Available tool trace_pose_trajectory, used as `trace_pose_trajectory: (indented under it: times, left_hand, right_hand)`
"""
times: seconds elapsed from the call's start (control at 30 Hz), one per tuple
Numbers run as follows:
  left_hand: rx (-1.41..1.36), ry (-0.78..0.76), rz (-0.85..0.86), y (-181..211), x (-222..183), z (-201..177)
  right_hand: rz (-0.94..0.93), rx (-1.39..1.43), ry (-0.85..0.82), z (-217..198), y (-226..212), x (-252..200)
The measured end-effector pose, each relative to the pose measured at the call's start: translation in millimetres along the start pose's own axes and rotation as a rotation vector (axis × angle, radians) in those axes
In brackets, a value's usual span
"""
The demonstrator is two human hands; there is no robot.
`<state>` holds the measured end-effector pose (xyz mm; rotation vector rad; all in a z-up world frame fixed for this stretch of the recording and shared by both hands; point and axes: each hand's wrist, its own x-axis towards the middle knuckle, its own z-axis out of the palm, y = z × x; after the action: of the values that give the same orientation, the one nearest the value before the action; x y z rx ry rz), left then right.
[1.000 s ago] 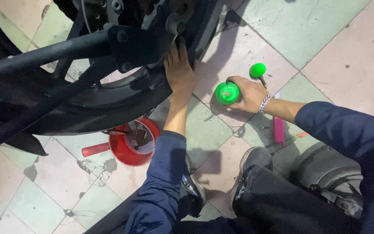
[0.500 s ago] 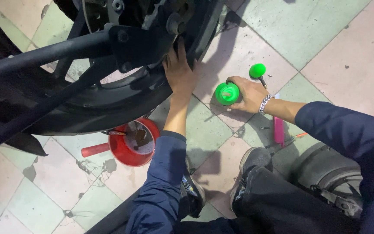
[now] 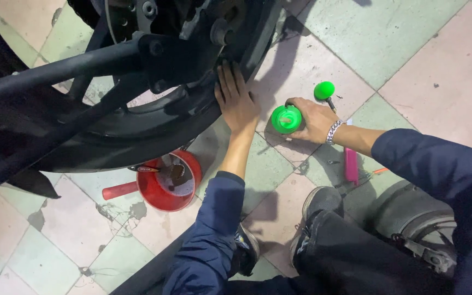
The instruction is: Applying maintenance fluid from a squeeze bottle to the rear wheel and brake components of a motorcycle.
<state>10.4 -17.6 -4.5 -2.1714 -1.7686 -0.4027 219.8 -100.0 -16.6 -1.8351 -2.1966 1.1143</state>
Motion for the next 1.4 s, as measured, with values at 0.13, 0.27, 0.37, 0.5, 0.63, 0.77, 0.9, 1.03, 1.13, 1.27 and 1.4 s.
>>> trace_pose_trajectory:
  times: [0.13,0.27,0.37,0.5,0.63,0.77,0.9,1.03,1.13,1.27,1.4]
  left_hand:
    - [-0.025,-0.036,-0.012,2.7,2.5,-6.8]
    - [-0.034,0.026,-0.034,3.4,2.6,-5.2]
    - [-0.026,0.036,-0.03,3.8,2.5,-6.0]
    - [-0.025,0.047,-0.028,4.7,3.8,-8.1]
    - [-0.003,0.04,-0.027,5.3,4.0,-9.7]
    - [0.007,0.054,-0.026,5.7,3.6,-6.5]
    - [0.015,0.051,-0.041,7.3,5.4,-11.8]
    - [0.009,0.028,-0.038,6.7,3.1,-6.1]
    - [0.011,0.02,-0.049,7.6,3.0,-5.6]
    - [-0.017,-0.001,-0.05,6.5,1.9,-6.3]
    - [0.006,-0.017,-0.05,6.7,2.5,-6.5]
  right_hand:
    - [-0.013,0.0,0.003,-0.8,0.5,-0.7]
    - [-0.006,-0.004,-0.013,-0.9,0.3,-0.3]
    - [-0.003,-0.005,-0.015,-0.4,-0.4,-0.6]
    - [0.005,-0.006,-0.011,-0.4,-0.6,-0.2]
    - [0.008,-0.001,-0.016,-0.8,-0.3,-0.9]
    - [0.011,-0.009,-0.013,-1.2,-1.0,0.0]
    - [0.015,-0.015,-0.012,-0.6,-0.5,0.1]
    - [0.013,-0.005,-0.008,-0.6,0.0,-0.1]
    - [0.017,-0.001,-0.009,-0.2,0.5,-0.9]
    - [0.016,0.002,-0.017,-1.6,-0.5,-0.4]
    - [0.017,0.008,-0.007,0.7,0.6,-0.8]
